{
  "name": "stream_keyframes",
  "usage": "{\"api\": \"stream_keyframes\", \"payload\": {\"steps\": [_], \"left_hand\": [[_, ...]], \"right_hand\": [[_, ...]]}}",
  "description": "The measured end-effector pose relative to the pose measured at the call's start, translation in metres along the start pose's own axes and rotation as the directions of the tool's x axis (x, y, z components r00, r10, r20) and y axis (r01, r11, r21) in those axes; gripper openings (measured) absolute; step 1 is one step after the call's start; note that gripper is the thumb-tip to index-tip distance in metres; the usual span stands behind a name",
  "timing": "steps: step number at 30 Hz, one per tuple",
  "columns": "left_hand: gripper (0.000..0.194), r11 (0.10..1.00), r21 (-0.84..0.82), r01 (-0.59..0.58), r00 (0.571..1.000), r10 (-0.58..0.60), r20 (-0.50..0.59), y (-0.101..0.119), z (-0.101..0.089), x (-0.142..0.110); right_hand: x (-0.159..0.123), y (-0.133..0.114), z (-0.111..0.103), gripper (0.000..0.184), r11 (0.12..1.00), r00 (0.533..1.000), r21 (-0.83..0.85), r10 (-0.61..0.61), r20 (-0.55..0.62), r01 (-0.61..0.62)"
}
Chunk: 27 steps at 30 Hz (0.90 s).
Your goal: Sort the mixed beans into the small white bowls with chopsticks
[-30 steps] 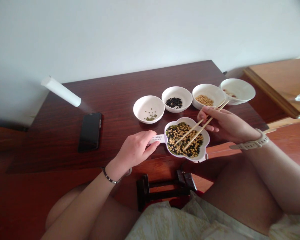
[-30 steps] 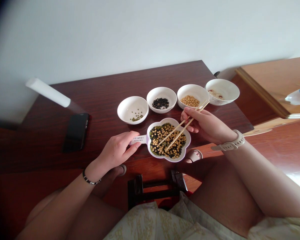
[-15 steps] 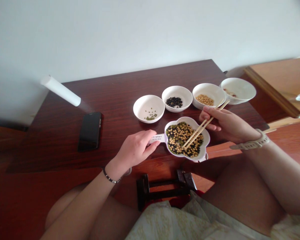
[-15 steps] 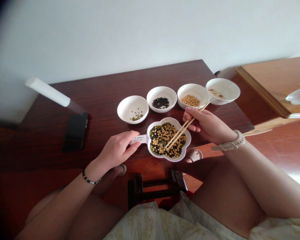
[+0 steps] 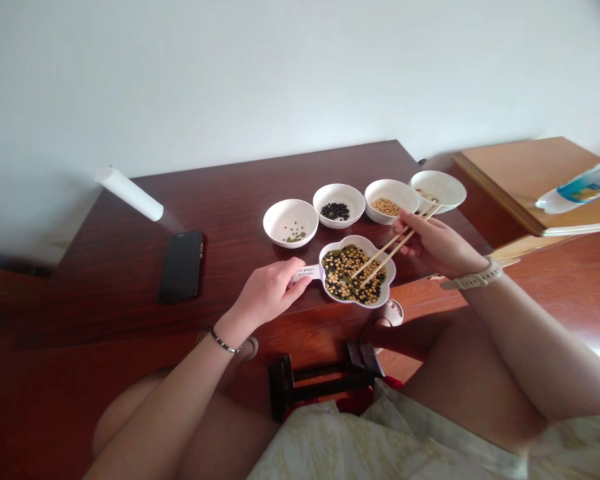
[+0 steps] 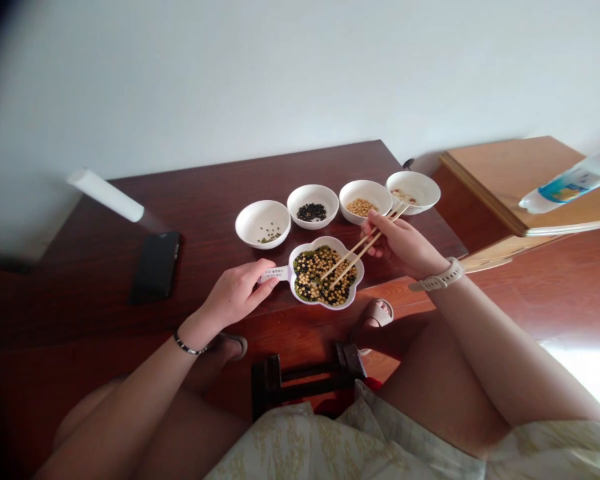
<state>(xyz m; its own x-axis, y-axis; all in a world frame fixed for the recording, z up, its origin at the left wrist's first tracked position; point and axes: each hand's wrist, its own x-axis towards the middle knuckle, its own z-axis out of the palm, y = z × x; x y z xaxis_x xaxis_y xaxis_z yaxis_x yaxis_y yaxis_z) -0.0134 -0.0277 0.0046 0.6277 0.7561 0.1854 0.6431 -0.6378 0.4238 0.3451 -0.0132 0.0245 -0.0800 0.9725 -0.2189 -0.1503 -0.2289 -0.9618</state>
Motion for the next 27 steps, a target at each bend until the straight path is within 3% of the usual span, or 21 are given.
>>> {"api": "stream_keyframes", "payload": {"steps": [3, 6, 10, 14, 21, 27], "left_hand": [[0.028, 0.998, -0.056, 0.013, 1.000, -0.014, -0.010, 0.001, -0.002, -0.001], [0.030, 0.993, -0.113, 0.040, 0.999, -0.041, -0.004, 0.001, -0.004, -0.003], [0.032, 0.984, -0.150, 0.097, 0.995, -0.099, -0.007, 0.002, -0.005, -0.003], [0.033, 0.979, -0.159, 0.127, 0.991, -0.131, -0.011, 0.004, -0.004, -0.003], [0.033, 0.972, -0.179, 0.151, 0.988, -0.156, -0.017, 0.004, -0.004, 0.002], [0.035, 0.971, -0.169, 0.170, 0.985, -0.171, 0.005, 0.005, -0.004, 0.006]], "right_hand": [[-0.008, -0.012, -0.005, 0.044, 0.987, 0.988, -0.104, -0.131, -0.086, 0.122], [-0.019, -0.032, -0.004, 0.049, 0.917, 0.950, -0.326, -0.285, -0.130, 0.230], [-0.028, -0.057, 0.007, 0.052, 0.762, 0.901, -0.579, -0.422, -0.103, 0.291], [-0.023, -0.054, 0.013, 0.051, 0.663, 0.877, -0.676, -0.477, -0.050, 0.323], [-0.001, -0.006, -0.001, 0.045, 0.926, 0.966, -0.315, -0.245, -0.087, 0.206], [-0.003, 0.019, 0.001, 0.047, 0.990, 0.998, -0.123, -0.062, 0.031, 0.065]]}}
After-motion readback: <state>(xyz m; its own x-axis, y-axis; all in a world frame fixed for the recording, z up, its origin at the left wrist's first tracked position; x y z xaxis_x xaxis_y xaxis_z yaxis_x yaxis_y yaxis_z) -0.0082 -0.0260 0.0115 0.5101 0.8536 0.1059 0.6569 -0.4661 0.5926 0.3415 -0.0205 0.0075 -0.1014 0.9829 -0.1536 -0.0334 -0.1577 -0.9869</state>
